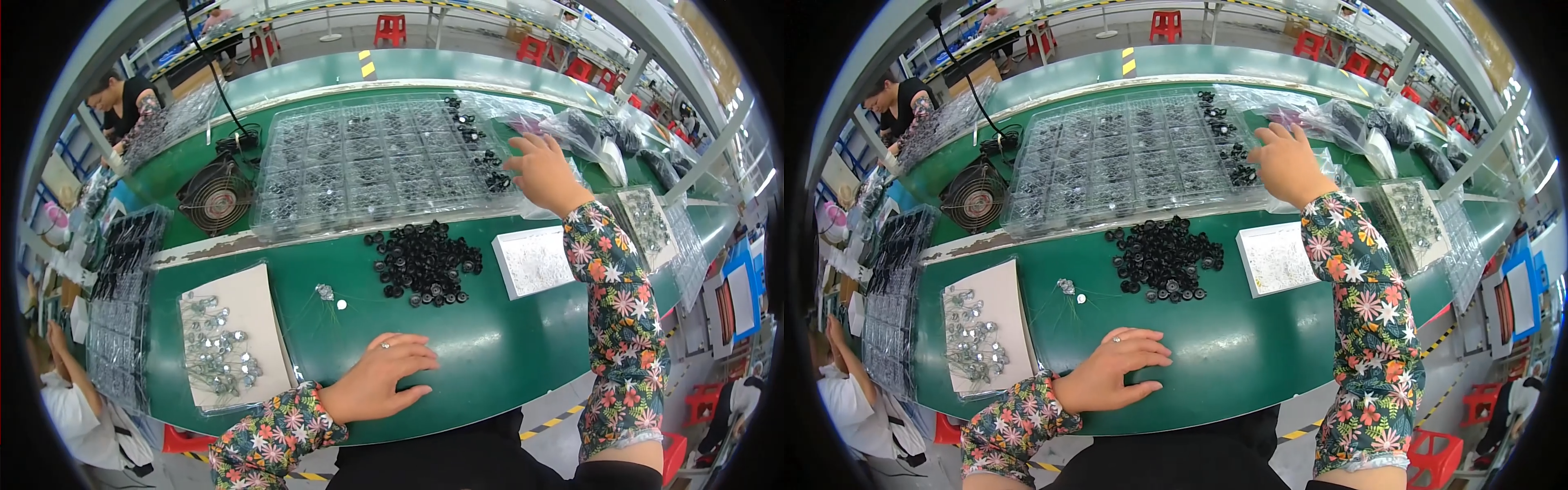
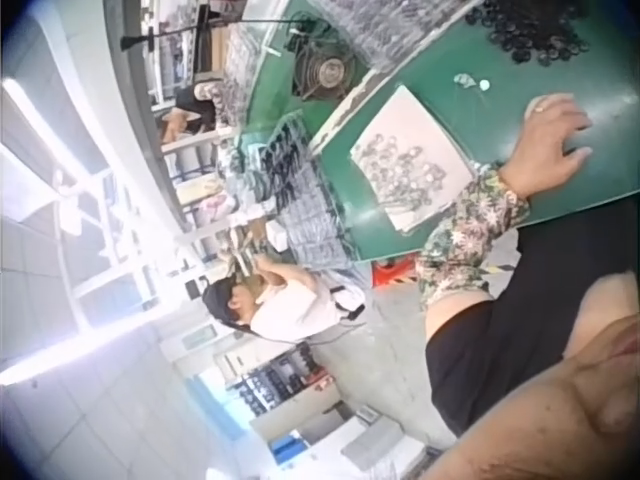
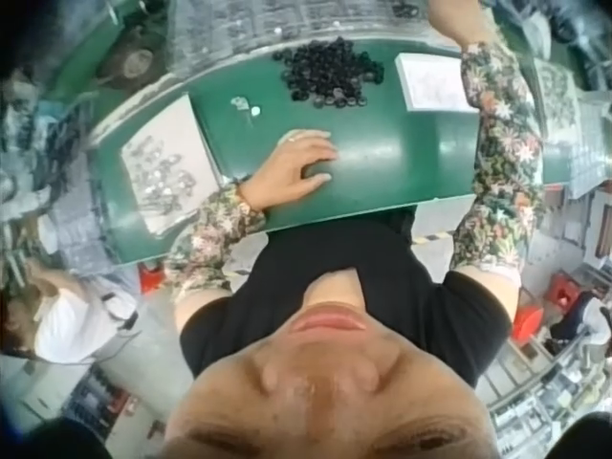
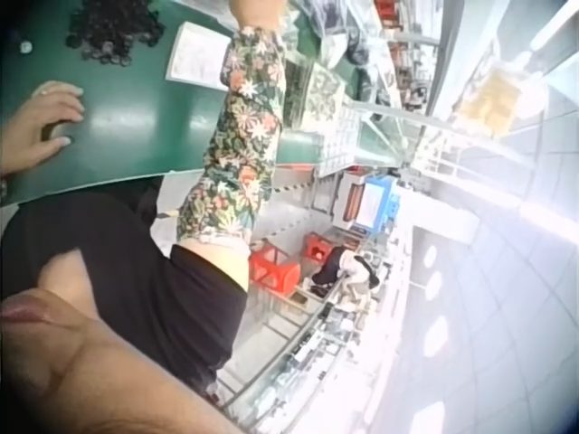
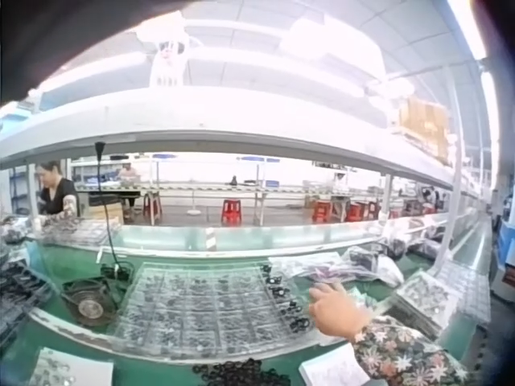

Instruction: The person assembles small silver components into black plastic housings by hand, taking the components from a tray and fitting them into the housings to create assembled parts.

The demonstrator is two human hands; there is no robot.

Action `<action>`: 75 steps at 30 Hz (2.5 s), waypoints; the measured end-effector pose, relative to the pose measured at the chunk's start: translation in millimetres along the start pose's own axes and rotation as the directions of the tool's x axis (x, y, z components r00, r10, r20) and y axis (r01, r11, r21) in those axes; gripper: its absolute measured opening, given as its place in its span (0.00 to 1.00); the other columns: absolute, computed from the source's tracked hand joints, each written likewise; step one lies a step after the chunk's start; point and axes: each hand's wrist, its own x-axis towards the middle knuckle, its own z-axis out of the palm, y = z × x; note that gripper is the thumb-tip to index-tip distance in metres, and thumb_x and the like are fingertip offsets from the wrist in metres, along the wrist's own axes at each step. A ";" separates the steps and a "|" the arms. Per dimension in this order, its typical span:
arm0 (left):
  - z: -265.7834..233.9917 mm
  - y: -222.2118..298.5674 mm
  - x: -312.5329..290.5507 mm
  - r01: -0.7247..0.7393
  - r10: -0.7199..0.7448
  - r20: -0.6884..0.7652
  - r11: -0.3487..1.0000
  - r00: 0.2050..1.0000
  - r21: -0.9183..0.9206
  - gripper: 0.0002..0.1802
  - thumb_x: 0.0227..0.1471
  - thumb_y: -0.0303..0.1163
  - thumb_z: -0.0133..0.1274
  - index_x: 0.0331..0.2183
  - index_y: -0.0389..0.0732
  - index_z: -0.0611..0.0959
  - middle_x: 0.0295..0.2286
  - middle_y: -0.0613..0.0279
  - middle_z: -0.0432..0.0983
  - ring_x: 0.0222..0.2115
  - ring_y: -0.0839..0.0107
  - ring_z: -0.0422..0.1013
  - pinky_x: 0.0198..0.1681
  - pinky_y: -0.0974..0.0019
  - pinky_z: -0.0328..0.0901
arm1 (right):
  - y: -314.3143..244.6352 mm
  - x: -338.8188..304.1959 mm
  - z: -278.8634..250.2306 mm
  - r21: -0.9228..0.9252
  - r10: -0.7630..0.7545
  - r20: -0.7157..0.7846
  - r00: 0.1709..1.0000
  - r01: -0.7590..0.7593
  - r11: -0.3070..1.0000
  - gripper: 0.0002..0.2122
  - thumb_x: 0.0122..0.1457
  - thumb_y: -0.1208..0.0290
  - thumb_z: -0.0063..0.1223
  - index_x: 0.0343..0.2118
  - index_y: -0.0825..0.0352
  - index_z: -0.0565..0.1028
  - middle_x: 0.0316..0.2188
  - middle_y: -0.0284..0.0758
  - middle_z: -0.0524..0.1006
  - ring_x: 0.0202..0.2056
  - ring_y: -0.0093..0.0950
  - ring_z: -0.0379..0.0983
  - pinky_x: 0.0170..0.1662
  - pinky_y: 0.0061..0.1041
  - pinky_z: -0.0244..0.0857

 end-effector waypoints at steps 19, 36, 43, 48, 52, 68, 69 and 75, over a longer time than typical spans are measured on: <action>-1.4 1.2 -0.1 0.016 -0.016 -0.014 0.999 1.000 0.029 0.18 0.45 0.32 0.61 0.41 0.43 0.79 0.44 0.65 0.74 0.54 0.62 0.63 0.56 0.54 0.53 | 7.0 39.6 50.7 0.041 0.002 -0.024 1.000 -0.001 0.999 0.09 0.44 0.73 0.52 0.31 0.59 0.79 0.36 0.34 0.77 0.49 0.34 0.69 0.53 0.47 0.57; 13.2 16.9 0.7 -0.216 0.215 0.028 0.950 0.976 0.227 0.16 0.48 0.33 0.56 0.41 0.39 0.77 0.42 0.56 0.72 0.52 0.57 0.63 0.55 0.50 0.56 | -152.4 -77.5 -70.6 0.629 -0.118 -0.332 0.936 0.313 0.712 0.13 0.44 0.79 0.59 0.36 0.65 0.76 0.46 0.37 0.72 0.55 0.41 0.63 0.60 0.46 0.51; -30.0 59.5 5.4 -0.309 0.485 -0.046 0.623 0.873 0.719 0.12 0.42 0.28 0.53 0.34 0.38 0.78 0.31 0.58 0.73 0.31 0.63 0.72 0.29 0.63 0.68 | -176.1 -88.7 -50.2 0.686 -0.095 -0.416 0.904 0.381 0.621 0.10 0.45 0.78 0.59 0.33 0.67 0.76 0.44 0.38 0.73 0.52 0.39 0.65 0.59 0.46 0.52; -103.8 30.4 14.1 0.357 -0.008 -0.595 0.806 0.804 0.472 0.08 0.46 0.21 0.52 0.32 0.36 0.80 0.30 0.53 0.76 0.33 0.53 0.72 0.37 0.57 0.67 | -182.6 -92.1 -39.0 0.695 -0.122 -0.421 0.899 0.406 0.594 0.09 0.45 0.77 0.58 0.32 0.67 0.76 0.42 0.37 0.73 0.51 0.37 0.66 0.59 0.46 0.53; -95.1 8.4 4.7 0.367 -0.182 -0.401 0.814 0.898 0.450 0.09 0.46 0.21 0.51 0.34 0.37 0.80 0.31 0.53 0.76 0.34 0.52 0.71 0.39 0.57 0.66 | -188.9 -96.2 -33.4 0.707 -0.158 -0.427 0.890 0.437 0.556 0.11 0.42 0.79 0.55 0.32 0.67 0.75 0.41 0.37 0.73 0.51 0.37 0.66 0.60 0.47 0.52; -91.3 -22.6 -2.3 0.465 -0.345 -0.353 0.811 0.870 0.356 0.10 0.46 0.24 0.54 0.35 0.41 0.82 0.35 0.55 0.72 0.34 0.56 0.71 0.39 0.59 0.67 | -212.5 -67.6 -23.6 0.672 -0.006 -0.459 0.888 0.352 0.652 0.08 0.43 0.77 0.53 0.29 0.69 0.74 0.44 0.40 0.71 0.55 0.39 0.61 0.61 0.49 0.48; -91.3 -22.4 -1.3 0.457 -0.339 -0.349 0.816 0.874 0.353 0.10 0.46 0.24 0.54 0.35 0.41 0.82 0.35 0.55 0.72 0.34 0.56 0.71 0.39 0.59 0.67 | -216.5 -61.6 -21.5 0.663 0.011 -0.448 0.894 0.324 0.674 0.06 0.44 0.76 0.52 0.27 0.70 0.74 0.44 0.42 0.70 0.56 0.41 0.60 0.61 0.50 0.46; -94.0 -27.8 -4.0 0.481 -0.397 -0.319 0.838 0.861 0.258 0.07 0.47 0.21 0.53 0.31 0.38 0.82 0.37 0.59 0.71 0.32 0.69 0.70 0.35 0.70 0.66 | -236.3 -48.8 -15.3 0.684 -0.009 -0.319 0.948 0.237 0.690 0.08 0.44 0.76 0.59 0.29 0.68 0.74 0.49 0.41 0.69 0.59 0.43 0.55 0.63 0.49 0.42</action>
